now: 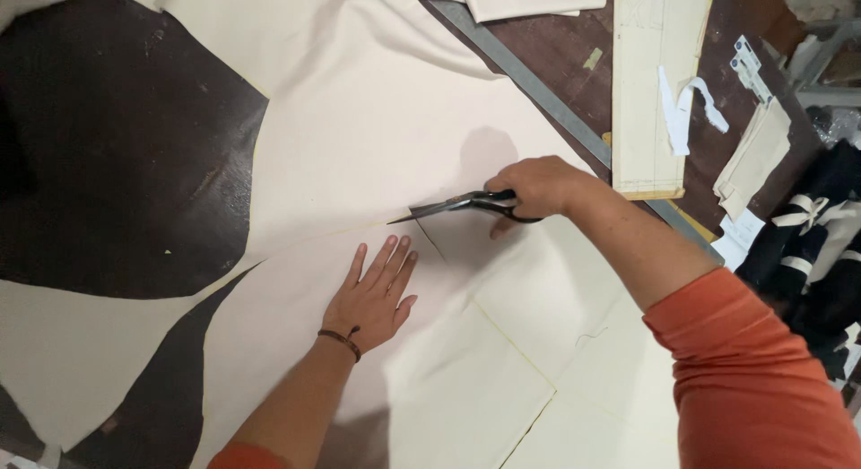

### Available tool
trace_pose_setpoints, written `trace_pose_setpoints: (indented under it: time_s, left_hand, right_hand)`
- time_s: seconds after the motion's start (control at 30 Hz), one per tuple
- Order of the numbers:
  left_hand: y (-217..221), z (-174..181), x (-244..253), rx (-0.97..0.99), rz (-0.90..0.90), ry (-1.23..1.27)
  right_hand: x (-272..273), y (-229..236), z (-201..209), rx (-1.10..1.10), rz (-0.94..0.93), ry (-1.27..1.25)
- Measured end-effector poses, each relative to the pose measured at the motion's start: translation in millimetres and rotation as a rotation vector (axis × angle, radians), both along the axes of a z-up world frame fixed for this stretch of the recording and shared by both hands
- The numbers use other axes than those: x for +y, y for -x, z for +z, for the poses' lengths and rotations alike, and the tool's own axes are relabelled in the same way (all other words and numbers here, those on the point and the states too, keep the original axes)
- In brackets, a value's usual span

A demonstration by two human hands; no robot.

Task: The person traces a pattern onto a large piece of white fabric using a yellow pencil and a cardboard template. They then use a pair of large shears to cut the fabric along the traced lines, separating the patterned piece from the main roll.

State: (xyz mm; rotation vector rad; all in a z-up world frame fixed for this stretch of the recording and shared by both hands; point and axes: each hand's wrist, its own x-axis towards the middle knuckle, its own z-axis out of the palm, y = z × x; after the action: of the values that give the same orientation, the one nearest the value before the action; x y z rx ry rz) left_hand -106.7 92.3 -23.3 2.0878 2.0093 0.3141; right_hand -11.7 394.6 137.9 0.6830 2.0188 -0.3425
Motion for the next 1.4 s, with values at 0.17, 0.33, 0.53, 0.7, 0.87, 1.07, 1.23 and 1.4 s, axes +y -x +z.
trace_pose_setpoints:
  time_s: [0.17,0.33,0.53,0.7,0.87,1.07,1.23,1.4]
  left_hand:
    - [0,3,0,-0.001,0.0,-0.004]
    - [0,2,-1,-0.01,-0.004,-0.027]
    - [0,3,0,-0.015,-0.002,-0.013]
    - [0,-2,0,-0.035,0.007,-0.018]
    - [-1,1,1,-0.043,-0.006,0.029]
    - [1,2,3,-0.029,-0.01,0.006]
    - [1,1,1,-0.023,0.013,-0.066]
    - [2,1,3,-0.02,0.024,-0.106]
  right_hand:
    - [8,20,4,-0.005,0.181,-0.093]
    - [23,17,-7,0.012,0.166,-0.086]
    - [-2,31,-3,-0.025,0.222,-0.024]
    - [-6,20,-18,-0.054,0.224,-0.051]
    - [-22,25,-21,-0.079,0.211,-0.015]
    - [-23,25,-30,-0.082,0.233,-0.056]
    - [-41,41,-24,-0.059,0.258,-0.027]
    - [-37,41,-33,-0.053,0.285,-0.037]
